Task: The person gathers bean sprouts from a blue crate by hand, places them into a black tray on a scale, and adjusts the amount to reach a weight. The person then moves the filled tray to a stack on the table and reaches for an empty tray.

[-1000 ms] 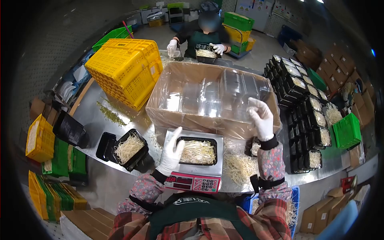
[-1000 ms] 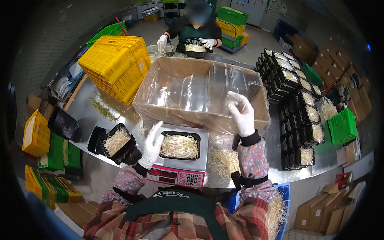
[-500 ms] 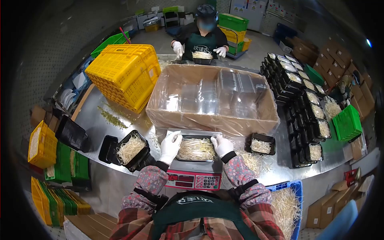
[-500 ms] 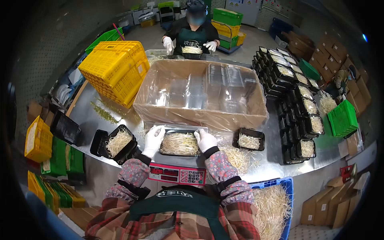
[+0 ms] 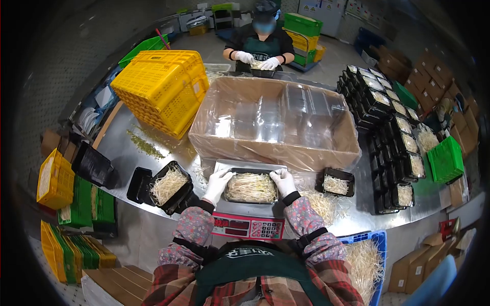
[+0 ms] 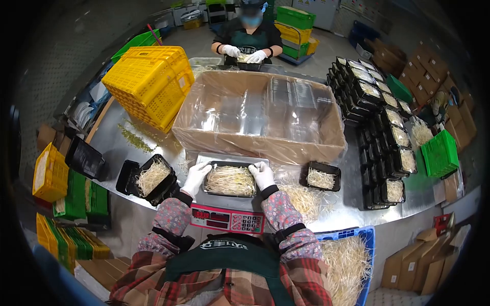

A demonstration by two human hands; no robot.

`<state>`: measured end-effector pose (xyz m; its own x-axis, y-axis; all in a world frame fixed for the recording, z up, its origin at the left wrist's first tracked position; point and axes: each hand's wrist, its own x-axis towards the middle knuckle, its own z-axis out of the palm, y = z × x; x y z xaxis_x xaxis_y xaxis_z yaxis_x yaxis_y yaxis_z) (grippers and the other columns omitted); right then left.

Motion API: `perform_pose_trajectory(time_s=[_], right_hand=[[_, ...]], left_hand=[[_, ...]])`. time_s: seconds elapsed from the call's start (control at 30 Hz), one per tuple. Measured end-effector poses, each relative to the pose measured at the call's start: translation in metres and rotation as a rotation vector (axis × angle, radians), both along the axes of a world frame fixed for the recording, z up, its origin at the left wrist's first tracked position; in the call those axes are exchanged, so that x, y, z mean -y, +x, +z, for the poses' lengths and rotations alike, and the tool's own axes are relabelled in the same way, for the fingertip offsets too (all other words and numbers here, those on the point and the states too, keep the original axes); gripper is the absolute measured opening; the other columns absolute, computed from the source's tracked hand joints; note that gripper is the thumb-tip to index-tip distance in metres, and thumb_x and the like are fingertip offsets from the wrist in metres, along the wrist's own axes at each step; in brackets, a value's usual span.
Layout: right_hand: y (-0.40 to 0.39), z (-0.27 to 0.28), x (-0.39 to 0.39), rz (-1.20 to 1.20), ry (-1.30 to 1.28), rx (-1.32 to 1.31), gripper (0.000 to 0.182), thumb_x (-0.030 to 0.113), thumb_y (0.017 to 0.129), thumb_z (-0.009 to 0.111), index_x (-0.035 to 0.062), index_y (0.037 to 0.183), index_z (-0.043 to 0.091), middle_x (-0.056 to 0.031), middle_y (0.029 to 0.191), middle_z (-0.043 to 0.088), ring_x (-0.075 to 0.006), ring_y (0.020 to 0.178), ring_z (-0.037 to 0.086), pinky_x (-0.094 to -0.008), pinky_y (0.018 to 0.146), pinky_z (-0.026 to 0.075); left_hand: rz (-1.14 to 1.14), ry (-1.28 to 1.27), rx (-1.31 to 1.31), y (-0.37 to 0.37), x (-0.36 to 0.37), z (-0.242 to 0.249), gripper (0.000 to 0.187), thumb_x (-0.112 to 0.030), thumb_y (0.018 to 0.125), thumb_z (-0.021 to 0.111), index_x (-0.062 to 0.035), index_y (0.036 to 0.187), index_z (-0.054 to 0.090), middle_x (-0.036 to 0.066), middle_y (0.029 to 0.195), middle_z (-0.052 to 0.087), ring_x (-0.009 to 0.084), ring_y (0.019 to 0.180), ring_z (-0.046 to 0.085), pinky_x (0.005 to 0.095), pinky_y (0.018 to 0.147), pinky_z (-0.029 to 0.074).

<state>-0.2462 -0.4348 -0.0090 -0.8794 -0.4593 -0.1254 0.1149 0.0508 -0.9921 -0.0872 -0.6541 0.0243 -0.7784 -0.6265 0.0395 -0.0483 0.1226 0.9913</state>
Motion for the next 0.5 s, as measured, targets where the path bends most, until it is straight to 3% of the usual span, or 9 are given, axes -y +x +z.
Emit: perform_pose_trajectory(time_s=[0.07, 0.13, 0.2, 0.3, 0.37, 0.4, 0.43, 0.5], right_hand=[[0.001, 0.000, 0.002, -0.036, -0.016, -0.027, 0.013, 0.012, 0.089, 0.071, 0.0039, 0.088, 0.062, 0.0013, 0.077, 0.063, -0.0040, 0.068, 0.053, -0.0230, 0.065, 0.046], [0.003, 0.002, 0.004, -0.058, -0.042, -0.049, 0.013, 0.011, 0.089, 0.072, 0.0044, 0.087, 0.061, 0.0011, 0.076, 0.064, -0.0053, 0.067, 0.053, -0.0233, 0.064, 0.046], [0.007, 0.009, 0.005, -0.073, -0.057, -0.072, 0.013, 0.011, 0.088, 0.072, 0.0051, 0.086, 0.061, 0.0018, 0.075, 0.063, -0.0049, 0.064, 0.052, -0.0232, 0.063, 0.046], [0.011, 0.011, -0.001, -0.068, -0.135, 0.039, 0.015, 0.014, 0.090, 0.072, 0.0055, 0.085, 0.060, 0.0022, 0.075, 0.062, -0.0036, 0.062, 0.051, -0.0217, 0.060, 0.045], [0.008, 0.007, -0.013, -0.055, -0.138, 0.075, 0.023, 0.022, 0.090, 0.073, 0.0060, 0.089, 0.057, 0.0002, 0.075, 0.063, -0.0044, 0.054, 0.051, -0.0217, 0.050, 0.044], [0.013, 0.044, -0.036, 0.087, 0.041, 0.229, 0.033, 0.029, 0.088, 0.074, 0.0060, 0.097, 0.052, -0.0032, 0.075, 0.064, -0.0082, 0.048, 0.054, -0.0240, 0.040, 0.045], [0.021, 0.060, -0.050, 0.169, 0.102, 0.282, 0.036, 0.029, 0.087, 0.075, 0.0062, 0.099, 0.050, -0.0055, 0.076, 0.065, -0.0113, 0.049, 0.058, -0.0262, 0.038, 0.046], [0.037, 0.061, -0.067, 0.316, 0.159, 0.357, 0.032, 0.025, 0.089, 0.072, 0.0070, 0.101, 0.048, -0.0111, 0.080, 0.067, -0.0182, 0.052, 0.064, -0.0305, 0.037, 0.050]], left_hand=[[-0.108, 0.406, -0.001, 0.000, 0.009, 0.000, 0.021, -0.006, 0.089, 0.066, 0.0025, 0.108, 0.068, 0.005, 0.098, 0.069, 0.0133, 0.092, 0.064, 0.0262, 0.082, 0.050], [-0.100, 0.406, -0.010, -0.002, 0.008, -0.002, 0.018, -0.003, 0.087, 0.067, 0.0011, 0.105, 0.068, 0.005, 0.098, 0.070, 0.0117, 0.089, 0.065, 0.0247, 0.080, 0.050], [-0.056, 0.441, -0.023, -0.006, 0.008, -0.010, 0.026, -0.001, 0.088, 0.067, 0.0063, 0.112, 0.066, 0.008, 0.105, 0.068, 0.0137, 0.094, 0.064, 0.0248, 0.085, 0.050], [-0.083, 0.338, -0.026, 0.000, 0.002, 0.000, 0.031, -0.005, 0.089, 0.068, 0.0054, 0.117, 0.062, 0.008, 0.103, 0.069, 0.0138, 0.093, 0.064, 0.0254, 0.085, 0.050], [-0.036, 0.327, 0.014, 0.015, -0.007, 0.019, 0.035, -0.010, 0.089, 0.069, 0.0029, 0.120, 0.059, 0.006, 0.101, 0.068, 0.0126, 0.089, 0.064, 0.0251, 0.078, 0.051], [0.012, 0.317, 0.055, 0.024, -0.012, 0.032, 0.039, -0.014, 0.090, 0.070, 0.0004, 0.123, 0.056, 0.005, 0.100, 0.067, 0.0113, 0.086, 0.065, 0.0248, 0.071, 0.052], [-0.168, 0.374, 0.163, 0.039, -0.007, 0.051, 0.050, -0.020, 0.091, 0.070, -0.0005, 0.131, 0.048, 0.007, 0.107, 0.065, 0.0123, 0.086, 0.066, 0.0258, 0.066, 0.054], [-0.202, 0.511, 0.237, 0.062, -0.019, 0.060, 0.035, -0.016, 0.091, 0.068, -0.0012, 0.119, 0.053, 0.009, 0.102, 0.066, 0.0167, 0.084, 0.067, 0.0288, 0.065, 0.056]])
